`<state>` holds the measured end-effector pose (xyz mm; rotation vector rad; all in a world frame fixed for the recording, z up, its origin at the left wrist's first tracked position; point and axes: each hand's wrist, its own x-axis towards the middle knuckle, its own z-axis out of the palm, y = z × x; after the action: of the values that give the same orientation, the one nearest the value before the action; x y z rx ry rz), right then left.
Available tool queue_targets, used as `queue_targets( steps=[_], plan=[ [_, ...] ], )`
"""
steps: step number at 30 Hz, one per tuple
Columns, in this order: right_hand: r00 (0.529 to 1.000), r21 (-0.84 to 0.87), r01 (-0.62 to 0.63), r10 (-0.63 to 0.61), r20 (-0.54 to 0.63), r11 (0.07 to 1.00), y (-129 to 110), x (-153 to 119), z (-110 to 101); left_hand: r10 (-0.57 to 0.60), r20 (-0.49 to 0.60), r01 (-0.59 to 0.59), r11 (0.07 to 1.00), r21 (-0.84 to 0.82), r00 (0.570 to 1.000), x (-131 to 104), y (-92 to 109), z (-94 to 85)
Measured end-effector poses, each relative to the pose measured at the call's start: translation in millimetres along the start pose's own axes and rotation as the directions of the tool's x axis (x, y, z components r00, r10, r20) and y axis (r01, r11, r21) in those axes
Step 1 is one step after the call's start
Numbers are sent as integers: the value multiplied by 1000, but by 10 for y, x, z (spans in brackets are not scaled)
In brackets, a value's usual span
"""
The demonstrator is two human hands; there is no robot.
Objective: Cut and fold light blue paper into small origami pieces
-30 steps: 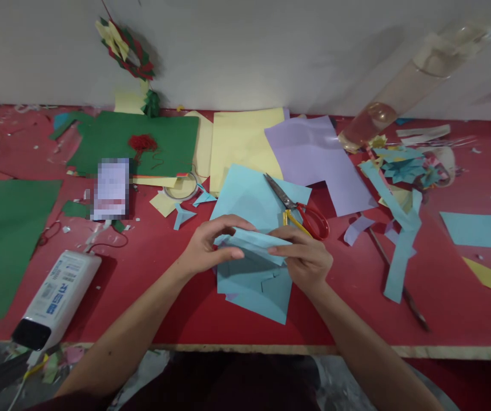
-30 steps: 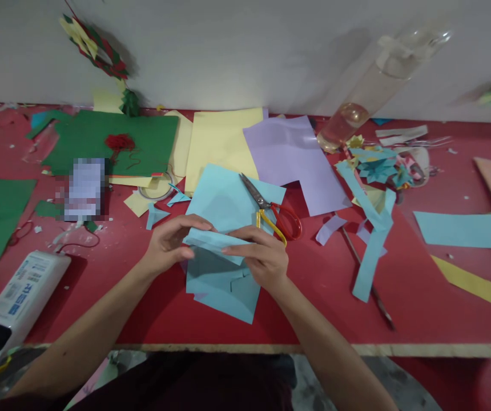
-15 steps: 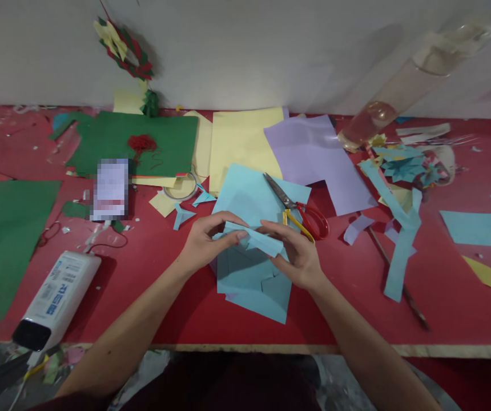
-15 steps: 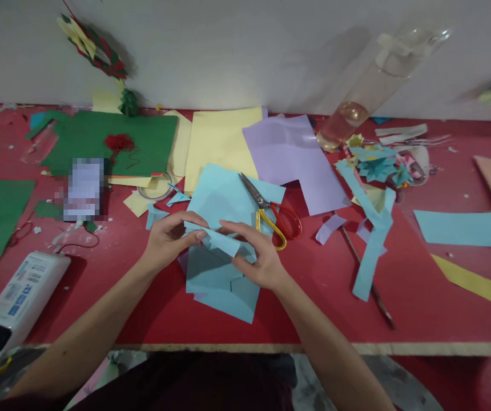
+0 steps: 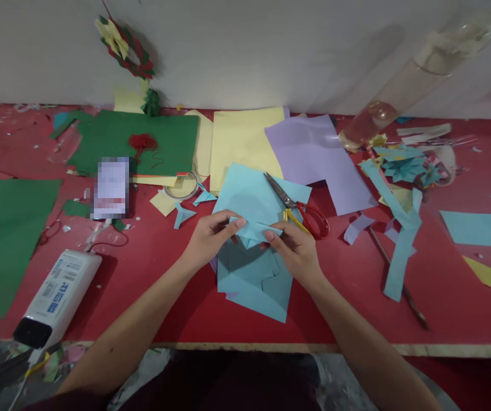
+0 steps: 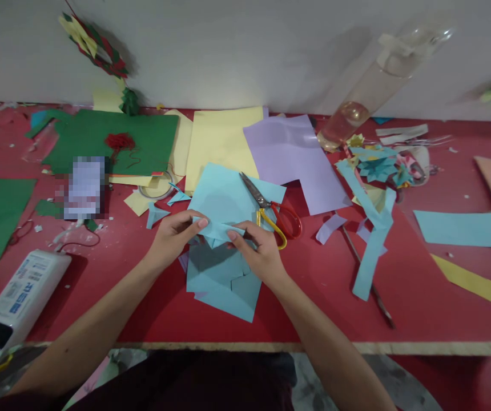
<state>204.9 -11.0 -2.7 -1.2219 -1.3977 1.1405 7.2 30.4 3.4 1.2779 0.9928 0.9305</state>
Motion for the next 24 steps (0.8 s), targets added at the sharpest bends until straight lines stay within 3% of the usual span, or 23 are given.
queue_targets(
  steps=[7, 13, 19, 24],
  plan=[
    [980, -187, 17, 21, 200, 982, -2, -18, 64, 14, -121, -12, 1000, 21, 993, -14, -16, 76],
    [964, 153, -206, 173, 201, 967, 23, -48, 141, 14, 23, -13, 997, -77, 1000, -68, 0, 156],
    [980, 331, -195, 194, 36, 923, 22, 17, 82, 188, 148, -171, 978, -123, 971, -26, -4, 49],
    [967, 470, -256, 229, 116, 845, 46, 46, 27, 279, 230, -243, 955, -172, 932, -29, -24, 11]
  ],
)
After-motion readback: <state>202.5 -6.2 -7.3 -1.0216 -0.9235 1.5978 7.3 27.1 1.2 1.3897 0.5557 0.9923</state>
